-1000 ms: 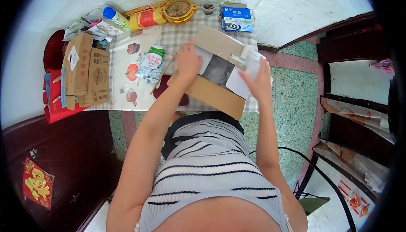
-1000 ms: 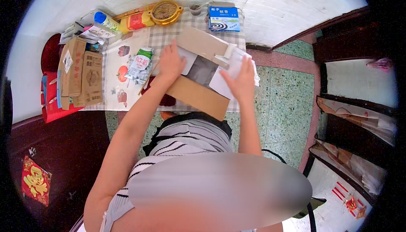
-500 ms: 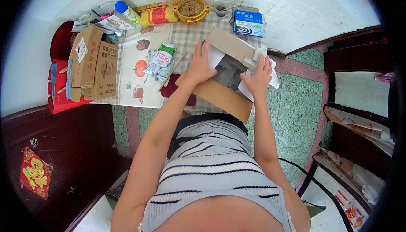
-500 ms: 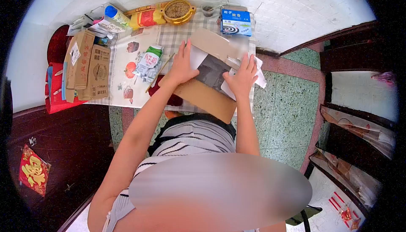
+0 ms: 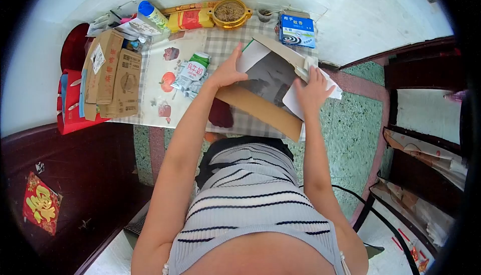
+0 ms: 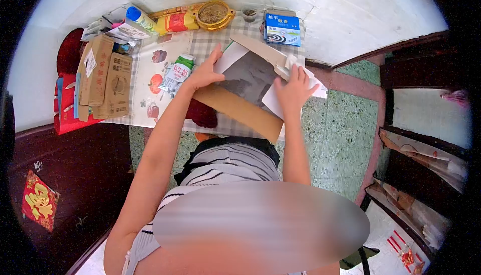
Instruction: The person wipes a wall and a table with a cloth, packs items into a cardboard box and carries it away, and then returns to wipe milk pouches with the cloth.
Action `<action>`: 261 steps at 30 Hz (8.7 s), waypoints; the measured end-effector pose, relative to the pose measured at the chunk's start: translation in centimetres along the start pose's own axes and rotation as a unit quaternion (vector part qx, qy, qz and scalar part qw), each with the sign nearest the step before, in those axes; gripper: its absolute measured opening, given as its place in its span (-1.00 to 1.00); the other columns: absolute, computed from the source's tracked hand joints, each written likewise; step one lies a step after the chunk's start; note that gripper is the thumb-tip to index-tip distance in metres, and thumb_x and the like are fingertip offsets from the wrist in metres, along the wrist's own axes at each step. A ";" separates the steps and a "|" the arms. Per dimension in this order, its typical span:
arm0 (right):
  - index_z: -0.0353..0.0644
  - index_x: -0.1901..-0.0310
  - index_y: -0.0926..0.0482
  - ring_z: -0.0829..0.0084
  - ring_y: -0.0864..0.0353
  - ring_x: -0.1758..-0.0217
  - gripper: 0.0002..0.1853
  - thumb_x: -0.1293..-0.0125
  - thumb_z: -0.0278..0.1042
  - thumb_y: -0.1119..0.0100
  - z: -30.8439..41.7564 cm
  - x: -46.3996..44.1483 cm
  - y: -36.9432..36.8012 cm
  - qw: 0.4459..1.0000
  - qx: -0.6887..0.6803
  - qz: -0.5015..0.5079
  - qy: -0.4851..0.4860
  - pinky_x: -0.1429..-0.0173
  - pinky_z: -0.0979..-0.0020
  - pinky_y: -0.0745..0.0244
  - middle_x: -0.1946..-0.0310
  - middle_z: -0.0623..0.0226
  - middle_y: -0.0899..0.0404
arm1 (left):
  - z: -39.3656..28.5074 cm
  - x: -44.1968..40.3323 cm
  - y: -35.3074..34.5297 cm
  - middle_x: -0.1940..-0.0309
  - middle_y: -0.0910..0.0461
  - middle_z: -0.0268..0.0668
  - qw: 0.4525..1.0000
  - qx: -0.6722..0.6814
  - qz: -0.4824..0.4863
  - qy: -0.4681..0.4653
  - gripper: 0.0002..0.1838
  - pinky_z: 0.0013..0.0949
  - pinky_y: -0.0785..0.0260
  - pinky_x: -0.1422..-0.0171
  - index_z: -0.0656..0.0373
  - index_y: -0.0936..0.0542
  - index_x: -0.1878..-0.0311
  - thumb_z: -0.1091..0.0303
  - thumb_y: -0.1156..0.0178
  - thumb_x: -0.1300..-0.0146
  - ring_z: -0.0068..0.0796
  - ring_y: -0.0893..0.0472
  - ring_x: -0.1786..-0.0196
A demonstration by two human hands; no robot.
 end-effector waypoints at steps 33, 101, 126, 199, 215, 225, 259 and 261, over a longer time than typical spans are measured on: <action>-0.19 0.51 -0.56 0.30 -0.50 0.06 -0.87 -0.03 -0.36 -0.30 -3.0 5.4 7.1 0.950 -0.158 -0.022 0.270 -0.33 0.05 -0.17 0.39 0.27 -0.55 | -1.4 1.8 0.6 -0.12 -0.50 -0.01 0.991 -0.019 -0.125 0.048 -0.44 -0.35 -0.25 -0.25 0.35 -0.40 -0.20 0.17 -0.02 -0.21 -0.20 -0.49 -0.17; -0.01 -0.20 -0.42 0.11 -0.52 -0.03 -0.38 -0.02 -0.66 -0.04 1.3 5.6 8.0 0.981 -0.156 -0.114 -0.031 -0.08 0.28 -0.45 -0.14 0.21 -0.47 | -8.3 7.2 -11.0 -0.09 -0.44 0.04 0.976 -0.162 0.035 -0.143 -0.64 -0.11 -0.24 -0.26 0.22 -0.51 -0.01 0.25 -0.16 -0.18 -0.02 -0.44 -0.13; 0.07 -0.06 -0.57 0.03 -0.61 0.10 -0.51 -0.13 -0.59 0.10 4.6 -0.2 -3.5 0.973 -0.031 0.219 0.069 0.03 0.12 -0.49 0.09 -0.02 -0.57 | -3.0 9.9 -8.2 -0.15 -0.36 -0.18 0.919 -0.373 0.081 -0.094 -0.09 0.09 -0.08 -0.34 0.09 -0.39 -0.23 0.06 -0.50 0.30 -0.07 -0.25 -0.27; -0.11 0.13 -0.57 0.12 -0.61 0.26 -0.63 0.06 -0.40 -0.36 3.4 4.1 9.6 0.970 -0.110 0.126 0.177 0.16 0.22 -0.47 0.36 0.17 -0.62 | -9.5 5.4 -6.4 -0.12 -0.32 0.01 0.732 0.536 -0.089 0.410 -0.22 0.18 -0.31 -0.19 0.30 -0.20 -0.26 0.09 -0.33 -0.11 0.07 -0.25 -0.30; -0.30 0.26 -0.61 0.23 -0.62 0.15 -0.78 -0.01 -0.51 -0.35 8.9 4.0 13.3 0.862 -0.398 -0.007 0.313 0.07 0.37 -0.51 0.13 0.20 -0.62 | -2.0 8.5 -5.6 0.03 -0.41 0.01 0.763 0.513 -0.218 0.327 -0.71 0.08 -0.53 -0.03 0.35 -0.36 -0.01 0.42 -0.01 -0.27 0.00 -0.50 -0.05; -0.22 -0.15 -0.42 0.15 -0.45 -0.17 -0.30 -0.05 0.06 -0.34 -2.9 -12.7 -3.0 0.975 -0.218 -0.025 -0.027 -0.14 0.17 -0.38 -0.10 0.02 -0.46 | 0.5 11.7 -5.0 -0.11 -0.35 -0.04 0.718 0.523 -0.250 0.386 -0.61 0.05 -0.50 -0.12 0.32 -0.26 -0.16 0.40 0.06 -0.29 -0.05 -0.43 -0.17; -0.19 -0.07 -0.47 0.15 -0.50 0.05 -0.52 -0.04 -0.40 -0.28 2.9 -1.0 3.9 0.956 -0.130 0.054 0.256 0.01 0.22 -0.48 0.10 0.18 -0.51 | -1.9 7.2 -10.5 -0.22 -0.25 -0.09 0.788 0.441 -0.304 0.304 -0.34 0.06 -0.60 0.14 -0.03 0.05 -0.32 0.36 -0.13 -0.29 0.02 -0.49 -0.07; -0.21 -0.10 -0.48 0.09 -0.48 -0.06 -0.57 -0.15 -0.42 -0.18 3.0 -0.3 3.9 0.947 -0.112 0.161 0.253 -0.09 0.18 -0.43 -0.02 0.14 -0.50 | -3.2 7.1 -10.8 -0.21 -0.25 -0.09 0.791 0.425 -0.314 0.307 -0.34 0.05 -0.60 0.14 -0.05 0.04 -0.32 0.37 -0.12 -0.29 0.01 -0.49 -0.08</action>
Point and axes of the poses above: each hand's wrist, its own x-axis away from the middle knuckle, its own y-axis out of the back of the hand, z = x × y, the point moved 1 cm from there along -x, towards the middle knuckle
